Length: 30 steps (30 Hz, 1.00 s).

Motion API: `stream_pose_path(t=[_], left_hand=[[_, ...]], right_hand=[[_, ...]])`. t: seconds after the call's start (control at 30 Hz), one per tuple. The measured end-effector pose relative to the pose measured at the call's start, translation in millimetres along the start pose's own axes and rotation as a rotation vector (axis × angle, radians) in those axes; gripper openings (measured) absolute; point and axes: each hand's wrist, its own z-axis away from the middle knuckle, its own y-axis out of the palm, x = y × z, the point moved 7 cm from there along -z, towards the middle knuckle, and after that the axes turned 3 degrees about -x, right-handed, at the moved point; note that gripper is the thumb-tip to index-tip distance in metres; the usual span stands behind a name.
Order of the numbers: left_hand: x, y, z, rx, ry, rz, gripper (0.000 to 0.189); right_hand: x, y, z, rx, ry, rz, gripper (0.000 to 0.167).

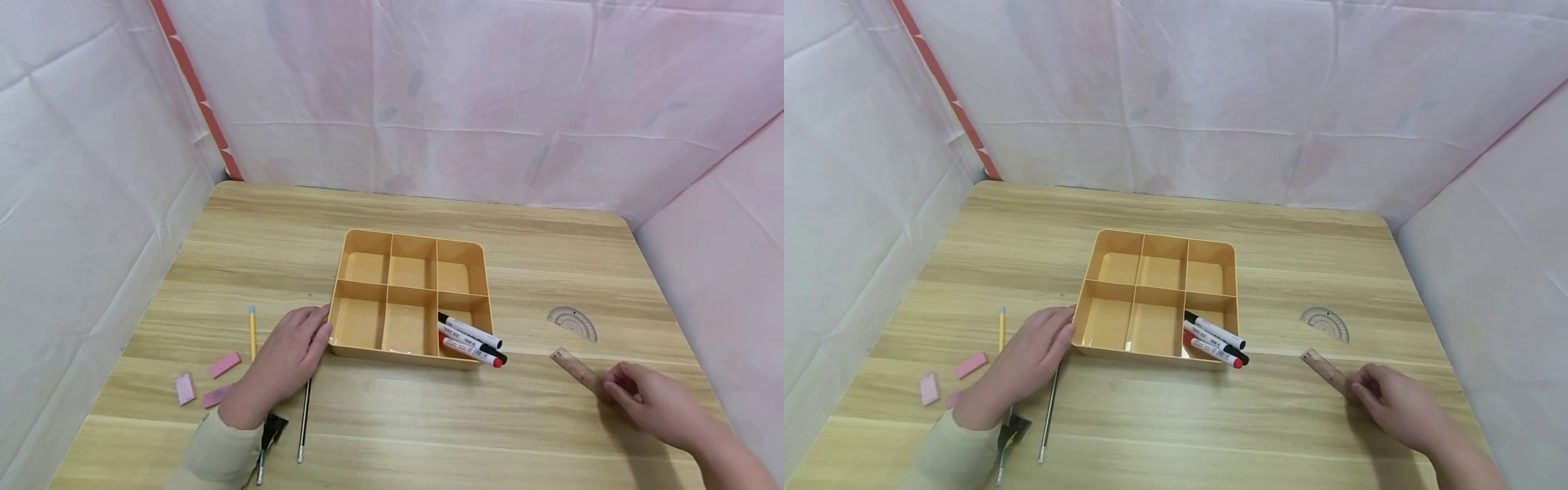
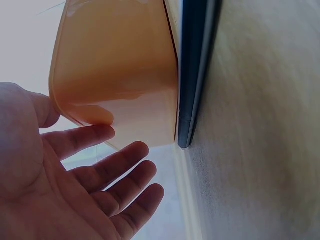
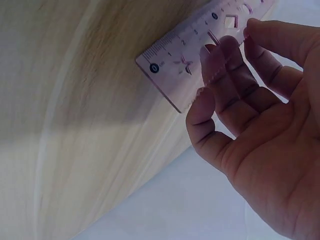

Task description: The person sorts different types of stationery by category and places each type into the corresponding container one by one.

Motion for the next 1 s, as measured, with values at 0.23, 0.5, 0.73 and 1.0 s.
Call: stream_pose_path(t=[0.23, 0.5, 0.73, 1.0], left_hand=[[0.1, 0.2, -0.1, 0.006, -0.002, 0.007, 0.043], [0.4, -0.7, 0.4, -0.001, 0.006, 0.010, 0.042], [0.6, -0.3, 0.7, 0.001, 0.003, 0.016, 0.043], [0.9, -0.8, 0.6, 0.003, -0.001, 0.021, 0.044]], right_hand=[[10.5, -3.7, -4.0, -0.084, -0.074, 0.006, 0.017], [26.7, -12.4, -15.1, -0.148, -0.157, 0.019, 0.020], [41.1, -18.2, -24.9, -0.140, -0.203, 0.025, 0.019], [56.2, -31.5, -35.6, -0.178, -0.243, 0.051, 0.021]])
